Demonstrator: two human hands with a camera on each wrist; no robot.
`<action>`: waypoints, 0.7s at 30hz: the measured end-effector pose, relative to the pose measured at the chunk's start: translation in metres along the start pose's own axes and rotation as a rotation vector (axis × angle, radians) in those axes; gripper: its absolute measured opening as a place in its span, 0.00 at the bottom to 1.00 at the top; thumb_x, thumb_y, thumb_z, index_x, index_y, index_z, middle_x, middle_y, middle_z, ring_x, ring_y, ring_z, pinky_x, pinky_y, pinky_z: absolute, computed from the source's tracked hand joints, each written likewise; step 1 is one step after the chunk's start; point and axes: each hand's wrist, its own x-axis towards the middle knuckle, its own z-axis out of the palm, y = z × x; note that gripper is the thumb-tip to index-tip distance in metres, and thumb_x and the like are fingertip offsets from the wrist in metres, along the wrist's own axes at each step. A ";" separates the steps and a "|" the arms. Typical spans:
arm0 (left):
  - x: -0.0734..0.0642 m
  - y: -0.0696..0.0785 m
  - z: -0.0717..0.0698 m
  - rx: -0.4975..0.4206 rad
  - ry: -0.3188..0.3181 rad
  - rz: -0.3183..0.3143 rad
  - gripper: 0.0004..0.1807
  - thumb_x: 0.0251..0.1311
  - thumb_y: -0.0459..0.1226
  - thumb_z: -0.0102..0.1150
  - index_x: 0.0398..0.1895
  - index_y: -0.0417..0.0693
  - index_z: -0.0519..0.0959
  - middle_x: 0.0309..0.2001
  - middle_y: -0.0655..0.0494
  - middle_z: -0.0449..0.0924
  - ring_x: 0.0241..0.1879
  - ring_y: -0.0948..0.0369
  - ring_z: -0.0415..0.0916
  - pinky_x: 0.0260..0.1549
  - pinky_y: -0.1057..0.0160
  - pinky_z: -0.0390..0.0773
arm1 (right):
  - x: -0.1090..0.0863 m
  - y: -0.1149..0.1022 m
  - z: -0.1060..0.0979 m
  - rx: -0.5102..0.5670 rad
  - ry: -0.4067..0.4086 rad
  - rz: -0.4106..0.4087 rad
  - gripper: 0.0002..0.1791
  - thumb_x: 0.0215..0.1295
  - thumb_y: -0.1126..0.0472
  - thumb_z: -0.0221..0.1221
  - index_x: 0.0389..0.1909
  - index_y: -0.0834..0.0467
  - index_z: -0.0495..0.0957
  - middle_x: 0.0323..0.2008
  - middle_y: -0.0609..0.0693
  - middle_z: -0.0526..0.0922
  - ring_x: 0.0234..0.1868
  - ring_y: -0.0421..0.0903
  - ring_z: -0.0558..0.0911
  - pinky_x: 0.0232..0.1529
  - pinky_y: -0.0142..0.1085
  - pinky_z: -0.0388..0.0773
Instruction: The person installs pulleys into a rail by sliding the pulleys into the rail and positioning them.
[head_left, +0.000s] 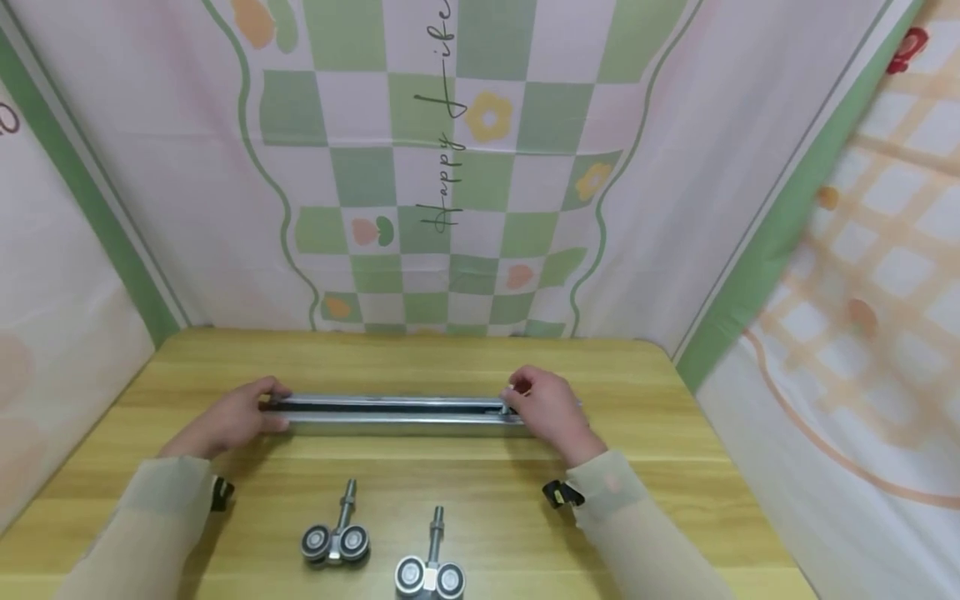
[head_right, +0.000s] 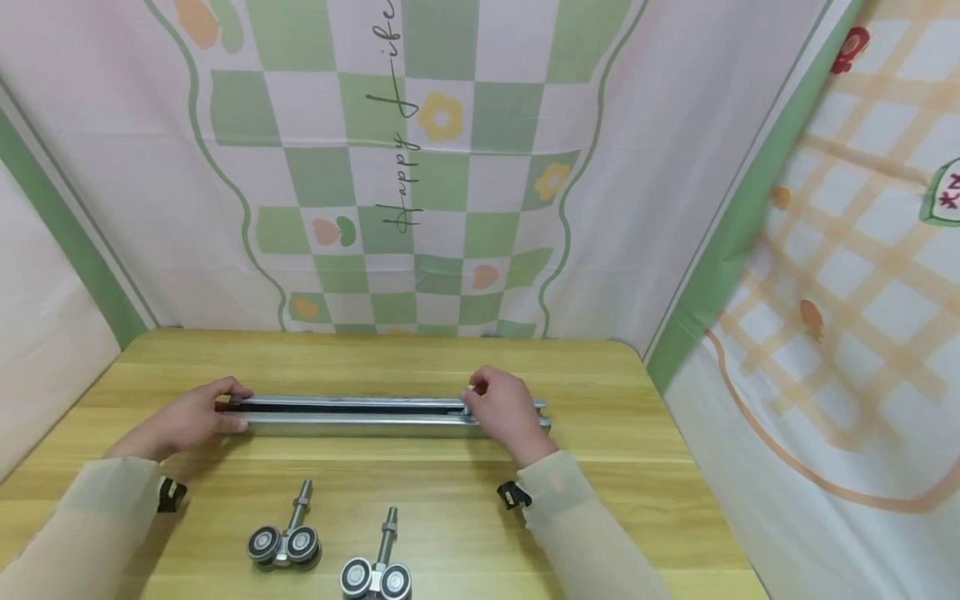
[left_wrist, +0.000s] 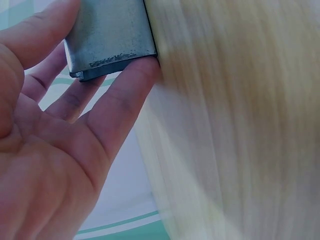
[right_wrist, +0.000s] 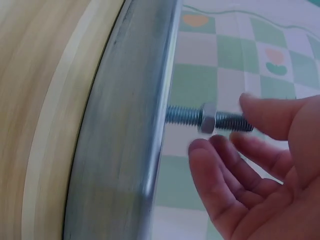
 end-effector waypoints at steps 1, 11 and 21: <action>0.001 0.001 0.000 -0.004 -0.001 0.001 0.25 0.57 0.39 0.69 0.57 0.41 0.74 0.59 0.35 0.73 0.59 0.34 0.67 0.54 0.33 0.68 | 0.000 -0.001 0.000 -0.007 0.002 0.001 0.07 0.66 0.56 0.64 0.39 0.55 0.82 0.31 0.44 0.82 0.33 0.44 0.80 0.35 0.43 0.78; 0.003 0.006 -0.001 -0.006 -0.003 0.007 0.24 0.58 0.38 0.68 0.56 0.40 0.74 0.57 0.36 0.75 0.58 0.35 0.68 0.55 0.33 0.67 | 0.005 -0.015 0.005 -0.045 -0.001 -0.018 0.03 0.66 0.60 0.64 0.33 0.54 0.81 0.27 0.43 0.80 0.28 0.44 0.77 0.32 0.41 0.77; 0.001 0.003 0.002 0.007 -0.003 -0.011 0.25 0.57 0.38 0.69 0.56 0.39 0.74 0.58 0.34 0.74 0.59 0.33 0.67 0.56 0.31 0.65 | 0.011 -0.036 0.023 -0.096 -0.066 -0.124 0.03 0.67 0.60 0.63 0.35 0.56 0.83 0.31 0.45 0.83 0.32 0.43 0.79 0.38 0.42 0.79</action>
